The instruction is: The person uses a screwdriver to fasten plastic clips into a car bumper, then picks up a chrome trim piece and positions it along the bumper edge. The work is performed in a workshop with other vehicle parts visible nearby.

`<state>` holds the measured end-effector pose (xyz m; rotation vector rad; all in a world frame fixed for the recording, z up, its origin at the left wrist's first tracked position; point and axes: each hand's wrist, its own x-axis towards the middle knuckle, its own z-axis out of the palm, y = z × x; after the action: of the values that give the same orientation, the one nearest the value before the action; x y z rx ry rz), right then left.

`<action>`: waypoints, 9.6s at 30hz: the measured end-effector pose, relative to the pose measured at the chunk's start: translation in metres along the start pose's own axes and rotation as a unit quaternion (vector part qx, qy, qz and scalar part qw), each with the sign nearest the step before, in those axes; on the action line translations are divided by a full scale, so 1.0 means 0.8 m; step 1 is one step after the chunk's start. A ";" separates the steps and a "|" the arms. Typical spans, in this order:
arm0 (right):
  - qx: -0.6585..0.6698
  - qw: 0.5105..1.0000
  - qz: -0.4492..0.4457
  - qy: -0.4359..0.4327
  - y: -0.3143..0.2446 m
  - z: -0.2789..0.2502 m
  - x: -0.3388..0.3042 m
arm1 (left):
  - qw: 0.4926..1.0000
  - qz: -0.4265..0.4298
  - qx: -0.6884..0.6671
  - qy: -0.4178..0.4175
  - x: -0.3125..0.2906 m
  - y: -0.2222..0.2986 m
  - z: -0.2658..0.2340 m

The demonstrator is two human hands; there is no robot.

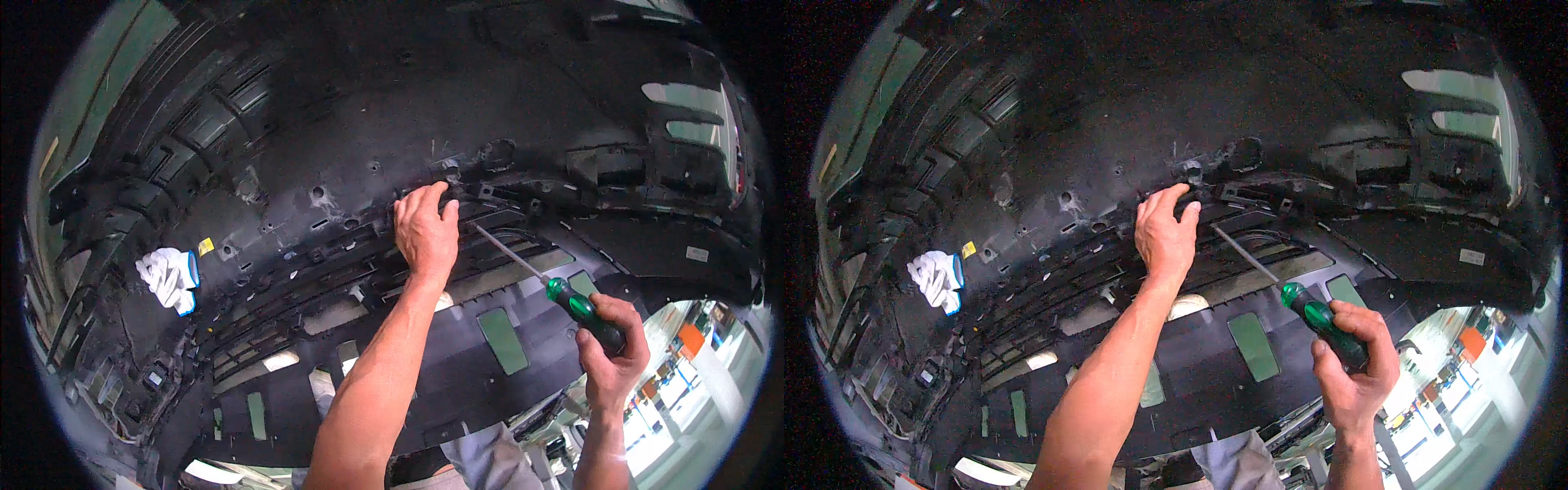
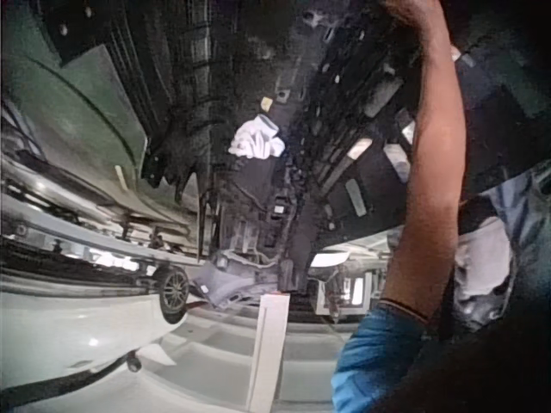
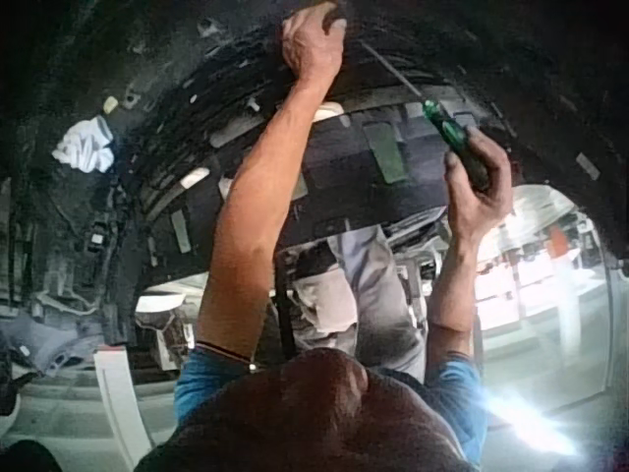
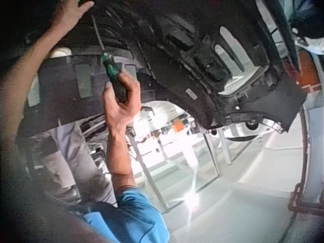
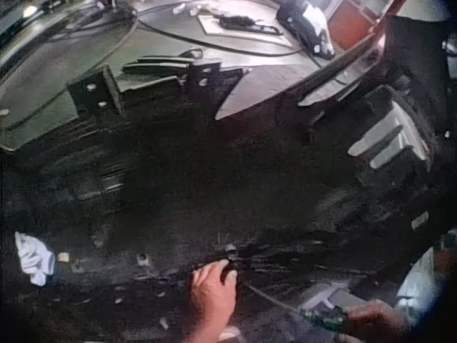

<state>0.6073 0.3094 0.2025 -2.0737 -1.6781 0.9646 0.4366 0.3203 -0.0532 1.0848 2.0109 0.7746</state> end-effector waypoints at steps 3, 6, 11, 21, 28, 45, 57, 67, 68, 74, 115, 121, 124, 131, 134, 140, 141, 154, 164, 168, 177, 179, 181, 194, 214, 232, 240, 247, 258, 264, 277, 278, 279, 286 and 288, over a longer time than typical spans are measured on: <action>0.003 1.000 0.017 0.007 0.011 -0.012 -0.011 | 1.000 -0.009 0.025 0.004 0.001 0.004 0.007; 0.008 0.999 0.036 0.010 0.023 -0.022 -0.019 | 0.999 -0.019 0.034 0.012 0.002 0.007 0.015; 0.022 0.998 0.056 0.017 0.039 -0.035 -0.026 | 0.998 -0.020 0.062 0.020 0.005 0.004 0.023; 0.038 0.999 0.018 0.027 0.045 -0.037 -0.022 | 0.999 0.001 0.051 0.018 -0.001 -0.001 0.026; -0.022 0.993 -0.117 -0.016 0.019 -0.013 0.023 | 0.999 -0.003 0.039 0.035 -0.002 -0.007 0.033; -0.095 0.958 -0.251 -0.104 -0.020 0.034 0.096 | 0.997 0.006 0.012 0.075 0.000 -0.009 0.035; -0.175 0.910 -0.321 -0.197 -0.091 0.064 0.120 | 0.998 -0.021 -0.008 0.052 -0.002 -0.011 0.038; -0.332 0.769 -0.465 -0.287 -0.144 0.108 0.128 | 0.999 0.001 -0.003 0.037 -0.009 -0.015 0.030; -0.341 0.766 -0.466 -0.282 -0.144 0.106 0.129 | 0.998 0.021 -0.053 0.032 -0.010 -0.020 0.023; -0.436 0.760 -0.382 -0.293 -0.148 0.081 0.143 | 0.998 0.023 -0.052 -0.021 -0.011 -0.027 0.010; -0.405 0.832 -0.159 -0.344 -0.164 0.080 0.167 | 0.979 0.161 0.066 -0.102 -0.026 -0.054 -0.009; -0.489 0.600 -0.522 -0.358 -0.176 0.069 0.172 | 0.974 0.153 0.114 -0.119 -0.027 -0.044 -0.009; -0.516 0.587 -0.472 -0.408 -0.174 0.071 0.164 | 0.973 0.146 0.131 -0.124 -0.026 -0.041 -0.008; -0.383 0.848 -0.016 -0.366 -0.178 0.089 0.161 | 0.971 0.135 0.134 -0.146 -0.027 -0.042 -0.008; -0.408 0.771 -0.332 -0.358 -0.184 0.086 0.159 | 0.971 0.136 0.141 -0.136 -0.028 -0.043 -0.006; -0.505 0.613 -0.442 -0.416 -0.174 0.081 0.158 | 0.971 0.132 0.142 -0.139 -0.030 -0.042 -0.005; -0.497 0.678 -0.354 -0.410 -0.172 0.081 0.157 | 0.972 0.137 0.137 -0.131 -0.030 -0.042 -0.005; -0.548 0.559 -0.453 -0.427 -0.177 0.088 0.150 | 0.970 0.137 0.153 -0.130 -0.031 -0.042 -0.004; -0.384 0.826 -0.132 -0.390 -0.148 0.087 0.147 | 0.972 0.132 0.132 -0.142 -0.031 -0.043 -0.005; -0.608 0.515 -0.441 -0.412 -0.146 0.083 0.141 | 0.968 0.147 0.159 -0.130 -0.030 -0.044 -0.004; -0.236 0.897 0.191 -0.321 -0.150 0.101 0.142 | 0.967 0.129 0.149 -0.160 -0.029 -0.041 -0.007; -0.410 0.830 -0.108 -0.363 -0.151 0.090 0.135 | 0.971 0.135 0.140 -0.140 -0.030 -0.042 -0.006; -0.544 0.646 -0.395 -0.362 -0.151 0.078 0.130 | 0.971 0.135 0.144 -0.137 -0.031 -0.044 -0.005; -0.356 0.869 -0.060 -0.340 -0.137 0.074 0.126 | 0.970 0.124 0.140 -0.156 -0.031 -0.041 -0.008; -0.558 0.597 -0.413 -0.402 -0.126 0.062 0.116 | 0.968 0.128 0.157 -0.146 -0.032 -0.042 -0.001; -0.539 0.669 -0.271 -0.434 -0.120 0.067 0.115 | 0.962 0.122 0.184 -0.160 -0.033 -0.040 -0.001; -0.183 0.919 0.177 -0.301 -0.129 0.077 0.109 | 0.963 0.120 0.177 -0.165 -0.033 -0.039 -0.003; -0.572 0.633 -0.253 -0.457 -0.127 0.074 0.107 | 0.961 0.130 0.195 -0.146 -0.033 -0.040 0.001; -0.521 0.698 -0.359 -0.336 -0.121 0.067 0.102 | 0.960 0.132 0.198 -0.144 -0.034 -0.041 0.000; -0.399 0.822 -0.128 -0.386 -0.112 0.077 0.108 | 0.959 0.126 0.205 -0.152 -0.034 -0.039 0.001; -0.542 0.676 -0.289 -0.407 -0.110 0.069 0.104 | 0.956 0.124 0.207 -0.168 -0.033 -0.038 -0.002; -0.524 0.702 -0.252 -0.411 -0.109 0.070 0.105 | 0.956 0.123 0.210 -0.166 -0.032 -0.038 -0.002; -0.427 0.792 -0.222 -0.375 -0.107 0.074 0.107 | 0.957 0.122 0.204 -0.164 -0.032 -0.037 -0.002; -0.259 0.910 0.017 -0.323 -0.114 0.077 0.109 | 0.960 0.128 0.195 -0.151 -0.033 -0.039 -0.001; -0.481 0.758 -0.278 -0.342 -0.116 0.069 0.106 | 0.960 0.129 0.197 -0.152 -0.034 -0.041 0.001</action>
<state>0.5094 0.4056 0.1932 -1.3961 -3.4955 0.7270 0.4333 0.2814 -0.0703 1.6125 1.8190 0.3042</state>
